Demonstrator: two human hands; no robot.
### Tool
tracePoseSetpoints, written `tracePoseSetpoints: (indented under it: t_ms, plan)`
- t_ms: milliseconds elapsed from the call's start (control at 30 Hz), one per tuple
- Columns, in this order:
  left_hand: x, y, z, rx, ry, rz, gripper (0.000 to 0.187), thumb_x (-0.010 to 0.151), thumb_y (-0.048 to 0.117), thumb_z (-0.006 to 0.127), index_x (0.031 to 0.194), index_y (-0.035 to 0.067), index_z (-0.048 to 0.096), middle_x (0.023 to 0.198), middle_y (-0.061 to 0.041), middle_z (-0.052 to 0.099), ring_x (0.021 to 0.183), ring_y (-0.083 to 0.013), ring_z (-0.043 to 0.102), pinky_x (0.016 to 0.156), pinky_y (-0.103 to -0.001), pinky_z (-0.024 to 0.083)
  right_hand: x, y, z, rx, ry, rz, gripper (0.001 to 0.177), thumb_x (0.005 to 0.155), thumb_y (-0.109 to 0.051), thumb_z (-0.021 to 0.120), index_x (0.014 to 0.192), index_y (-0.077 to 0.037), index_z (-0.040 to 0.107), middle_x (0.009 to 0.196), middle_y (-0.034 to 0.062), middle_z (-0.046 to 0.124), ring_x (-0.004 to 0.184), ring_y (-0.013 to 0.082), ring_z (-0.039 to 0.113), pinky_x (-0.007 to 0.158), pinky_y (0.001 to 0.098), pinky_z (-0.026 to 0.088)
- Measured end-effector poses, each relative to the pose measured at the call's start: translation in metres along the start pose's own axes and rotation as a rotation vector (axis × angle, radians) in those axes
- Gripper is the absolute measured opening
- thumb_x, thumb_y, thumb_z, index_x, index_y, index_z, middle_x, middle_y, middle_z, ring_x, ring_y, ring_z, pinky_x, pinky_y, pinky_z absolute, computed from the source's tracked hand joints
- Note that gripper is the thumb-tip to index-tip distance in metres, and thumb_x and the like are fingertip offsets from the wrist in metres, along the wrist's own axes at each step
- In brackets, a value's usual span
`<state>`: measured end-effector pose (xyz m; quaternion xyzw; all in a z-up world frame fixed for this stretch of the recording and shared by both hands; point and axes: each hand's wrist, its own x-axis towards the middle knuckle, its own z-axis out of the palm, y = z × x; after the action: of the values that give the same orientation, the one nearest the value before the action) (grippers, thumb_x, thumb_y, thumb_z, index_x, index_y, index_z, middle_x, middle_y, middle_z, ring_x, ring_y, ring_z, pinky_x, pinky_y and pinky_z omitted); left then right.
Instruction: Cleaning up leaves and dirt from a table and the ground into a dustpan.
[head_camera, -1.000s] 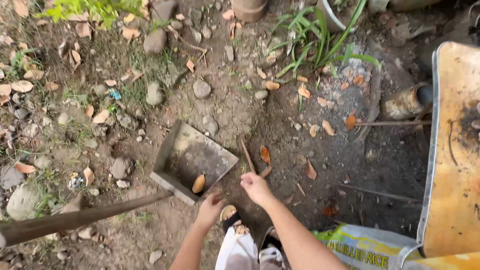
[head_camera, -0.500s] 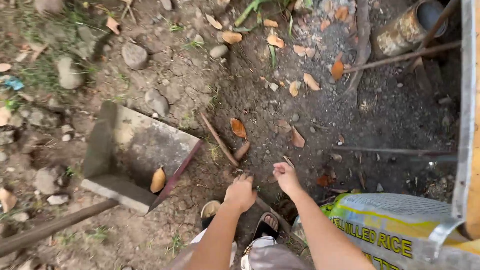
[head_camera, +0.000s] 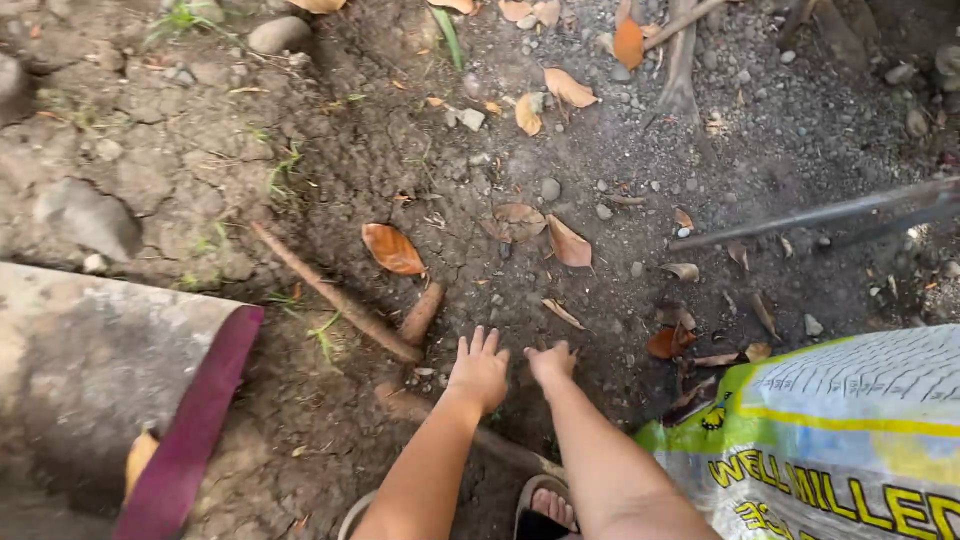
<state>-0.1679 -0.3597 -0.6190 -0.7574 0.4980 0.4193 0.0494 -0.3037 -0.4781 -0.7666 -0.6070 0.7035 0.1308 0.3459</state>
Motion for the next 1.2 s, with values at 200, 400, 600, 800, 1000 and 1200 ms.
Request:
tracePoseSetpoints:
  t_ms: [200, 400, 600, 800, 1000, 1200]
  plan:
    - [0.044, 0.009, 0.05, -0.227, 0.062, 0.034, 0.056, 0.09, 0.023, 0.065, 0.143, 0.011, 0.051, 0.168, -0.02, 0.022, 0.157, -0.0422, 0.016, 0.125, -0.058, 0.017, 0.023, 0.0, 0.028, -0.064, -0.078, -0.019, 0.056, 0.079, -0.03, 0.084, 0.122, -0.002, 0.06, 0.123, 0.0259, 0.065, 0.114, 0.0394, 0.064, 0.1, 0.0451, 0.05]
    - [0.021, -0.031, -0.019, -0.902, 0.827, -0.119, 0.094, 0.083, 0.002, 0.066, 0.162, 0.007, 0.015, 0.162, -0.032, 0.024, 0.152, -0.0471, 0.024, 0.121, -0.047, 0.028, -0.004, -0.176, 0.04, 0.29, -0.027, -0.61, 0.019, 0.088, -0.024, 0.075, 0.088, -0.006, 0.068, 0.087, 0.016, 0.072, 0.081, 0.0277, 0.069, 0.077, 0.0385, 0.056]
    - [-0.039, -0.09, -0.062, -0.76, 1.391, -0.265, 0.09, 0.086, 0.026, 0.069, 0.156, -0.003, 0.02, 0.154, -0.028, 0.038, 0.142, -0.042, 0.042, 0.119, -0.047, 0.033, -0.273, -0.368, -0.04, 0.673, -0.617, -1.015, 0.016, 0.099, -0.014, 0.065, 0.109, -0.001, 0.067, 0.09, 0.0138, 0.072, 0.075, 0.0197, 0.067, 0.066, 0.0353, 0.055]
    - [-0.092, -0.143, -0.072, -0.099, 1.317, -0.374, 0.074, 0.087, 0.029, 0.065, 0.151, 0.003, 0.038, 0.152, -0.02, 0.045, 0.139, -0.0399, 0.042, 0.118, -0.051, 0.034, -0.354, -0.343, 0.044, 0.467, -0.816, -1.554, 0.022, 0.09, -0.01, 0.067, 0.11, -0.004, 0.068, 0.092, 0.01, 0.072, 0.084, 0.0215, 0.07, 0.077, 0.0355, 0.056]
    - [-0.1, -0.17, -0.097, -0.103, 1.16, -0.31, 0.07, 0.082, 0.021, 0.065, 0.146, 0.0, 0.043, 0.148, -0.018, 0.045, 0.139, -0.0381, 0.04, 0.118, -0.054, 0.03, -0.306, -0.34, 0.044, 0.548, -0.519, -1.755, 0.017, 0.091, -0.012, 0.067, 0.107, -0.007, 0.072, 0.107, 0.0115, 0.074, 0.105, 0.027, 0.07, 0.095, 0.0378, 0.054]
    - [-0.037, -0.17, -0.106, 0.158, 0.54, -0.228, 0.074, 0.089, 0.01, 0.059, 0.157, 0.01, 0.03, 0.162, -0.017, 0.015, 0.152, -0.0368, 0.013, 0.122, -0.058, 0.016, -0.144, -0.303, 0.004, 0.323, -0.189, -1.193, 0.016, 0.094, -0.009, 0.065, 0.107, -0.009, 0.073, 0.119, 0.0095, 0.071, 0.115, 0.026, 0.065, 0.103, 0.0391, 0.053]
